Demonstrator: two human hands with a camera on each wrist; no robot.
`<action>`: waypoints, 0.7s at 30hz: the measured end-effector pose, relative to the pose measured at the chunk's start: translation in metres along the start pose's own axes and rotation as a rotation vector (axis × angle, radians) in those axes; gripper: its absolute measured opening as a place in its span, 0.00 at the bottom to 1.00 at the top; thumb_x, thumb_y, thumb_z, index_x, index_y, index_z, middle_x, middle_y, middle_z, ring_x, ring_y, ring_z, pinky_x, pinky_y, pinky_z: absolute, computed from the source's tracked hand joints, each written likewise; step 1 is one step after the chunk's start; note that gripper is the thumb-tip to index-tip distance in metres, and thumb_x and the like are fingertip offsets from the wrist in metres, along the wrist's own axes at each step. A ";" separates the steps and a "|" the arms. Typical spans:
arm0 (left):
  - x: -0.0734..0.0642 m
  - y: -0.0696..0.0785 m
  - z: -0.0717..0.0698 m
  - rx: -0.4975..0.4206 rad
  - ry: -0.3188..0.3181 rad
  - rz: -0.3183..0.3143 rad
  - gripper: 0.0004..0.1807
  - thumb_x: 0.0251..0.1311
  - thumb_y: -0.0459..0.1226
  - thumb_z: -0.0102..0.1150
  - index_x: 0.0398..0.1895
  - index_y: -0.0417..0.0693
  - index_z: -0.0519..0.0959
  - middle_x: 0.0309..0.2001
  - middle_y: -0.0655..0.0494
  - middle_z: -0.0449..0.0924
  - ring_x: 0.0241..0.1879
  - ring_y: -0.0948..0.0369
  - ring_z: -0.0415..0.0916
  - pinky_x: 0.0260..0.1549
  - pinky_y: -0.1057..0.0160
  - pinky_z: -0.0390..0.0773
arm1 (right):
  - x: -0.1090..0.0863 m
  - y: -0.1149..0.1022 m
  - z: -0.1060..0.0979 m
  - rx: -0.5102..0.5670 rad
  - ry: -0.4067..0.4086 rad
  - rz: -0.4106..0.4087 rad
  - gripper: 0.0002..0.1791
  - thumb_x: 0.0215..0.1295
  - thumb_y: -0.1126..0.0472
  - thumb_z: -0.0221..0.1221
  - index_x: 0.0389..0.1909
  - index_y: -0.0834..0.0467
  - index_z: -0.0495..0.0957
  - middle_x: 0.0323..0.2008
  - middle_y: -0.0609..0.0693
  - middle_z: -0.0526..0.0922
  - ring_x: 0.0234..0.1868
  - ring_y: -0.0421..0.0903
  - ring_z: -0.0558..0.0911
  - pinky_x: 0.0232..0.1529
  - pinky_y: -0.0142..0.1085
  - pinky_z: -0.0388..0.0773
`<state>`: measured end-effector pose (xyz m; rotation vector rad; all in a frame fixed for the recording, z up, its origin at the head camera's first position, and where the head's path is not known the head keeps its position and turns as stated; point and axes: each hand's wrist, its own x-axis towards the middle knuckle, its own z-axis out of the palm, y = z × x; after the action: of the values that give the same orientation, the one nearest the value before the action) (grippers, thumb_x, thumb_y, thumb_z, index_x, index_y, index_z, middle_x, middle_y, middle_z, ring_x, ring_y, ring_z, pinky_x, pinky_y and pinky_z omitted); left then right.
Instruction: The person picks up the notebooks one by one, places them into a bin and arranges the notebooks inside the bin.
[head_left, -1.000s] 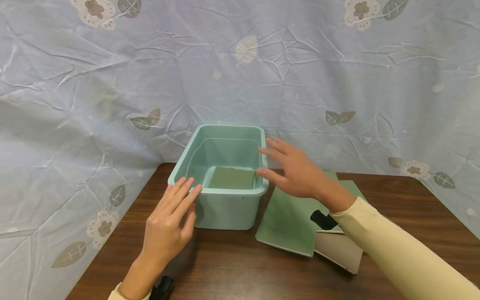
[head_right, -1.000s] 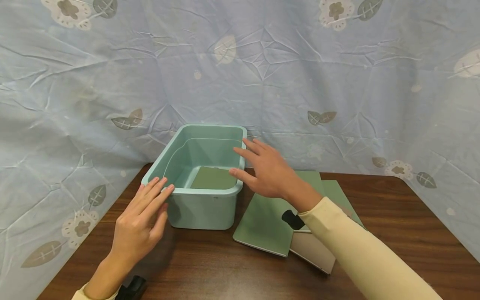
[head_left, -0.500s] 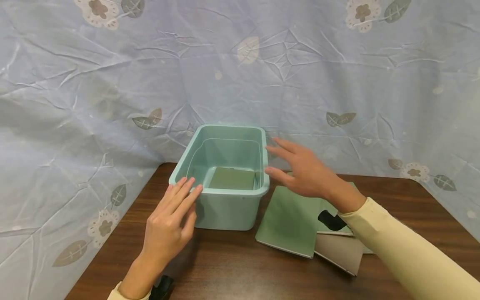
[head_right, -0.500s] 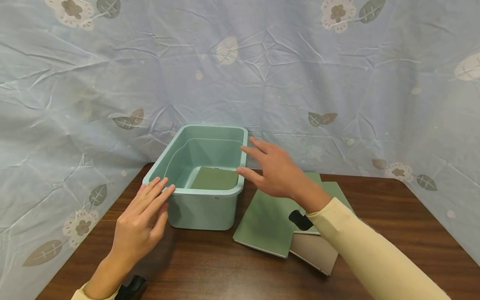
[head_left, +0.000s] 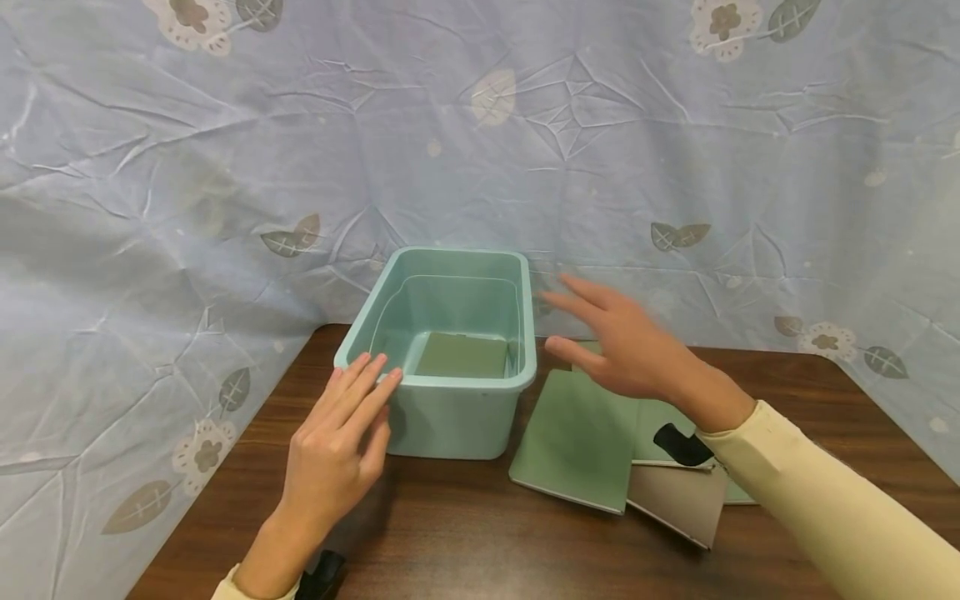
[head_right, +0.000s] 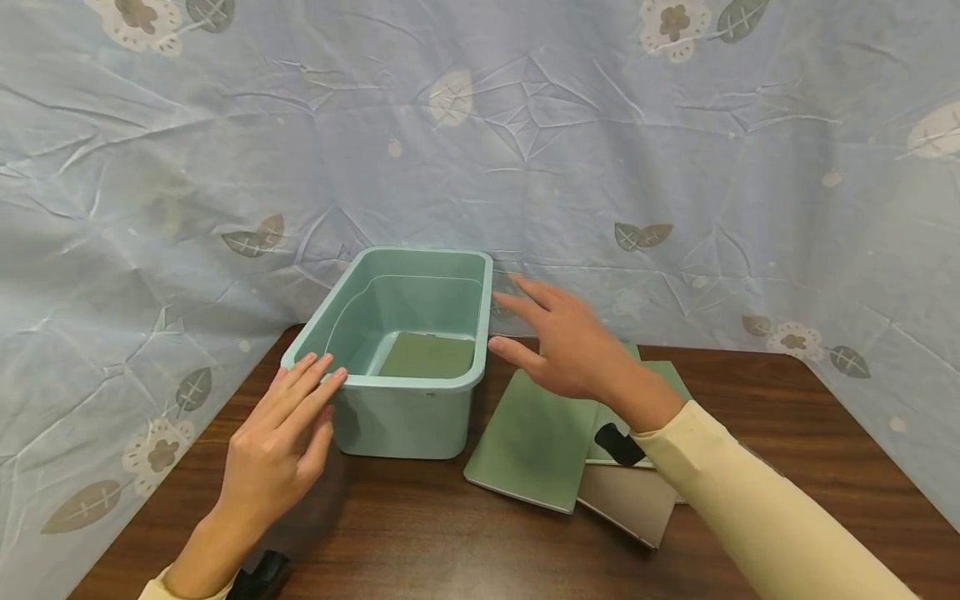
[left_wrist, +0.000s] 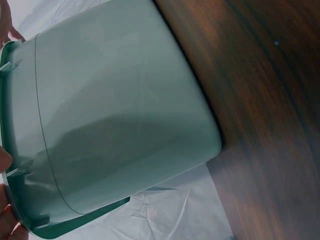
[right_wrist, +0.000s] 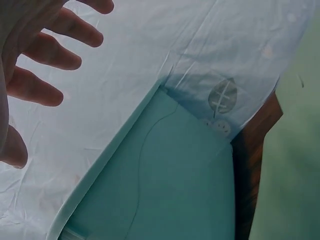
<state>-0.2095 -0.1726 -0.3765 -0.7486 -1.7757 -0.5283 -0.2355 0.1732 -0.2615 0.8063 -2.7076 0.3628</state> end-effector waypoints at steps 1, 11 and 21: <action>0.000 0.000 0.000 -0.001 0.002 0.001 0.21 0.62 0.34 0.50 0.57 0.42 0.81 0.59 0.44 0.81 0.60 0.45 0.77 0.70 0.51 0.68 | -0.002 0.002 -0.001 -0.003 -0.002 0.001 0.35 0.69 0.37 0.52 0.75 0.43 0.60 0.78 0.49 0.53 0.77 0.56 0.57 0.74 0.57 0.59; 0.002 0.001 -0.002 -0.003 -0.005 0.007 0.21 0.61 0.33 0.52 0.57 0.42 0.81 0.59 0.43 0.80 0.61 0.44 0.77 0.70 0.50 0.68 | -0.036 0.018 -0.011 -0.016 0.024 0.039 0.35 0.68 0.39 0.55 0.74 0.42 0.61 0.78 0.50 0.55 0.76 0.57 0.59 0.72 0.58 0.63; 0.002 0.001 -0.001 -0.014 0.004 -0.005 0.21 0.61 0.33 0.50 0.57 0.42 0.82 0.58 0.44 0.81 0.59 0.44 0.78 0.70 0.51 0.68 | -0.060 0.030 -0.023 0.038 0.034 0.132 0.33 0.70 0.39 0.53 0.74 0.39 0.61 0.78 0.46 0.53 0.76 0.56 0.59 0.68 0.59 0.66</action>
<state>-0.2081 -0.1720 -0.3743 -0.7525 -1.7725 -0.5451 -0.1995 0.2338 -0.2659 0.6269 -2.7366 0.4541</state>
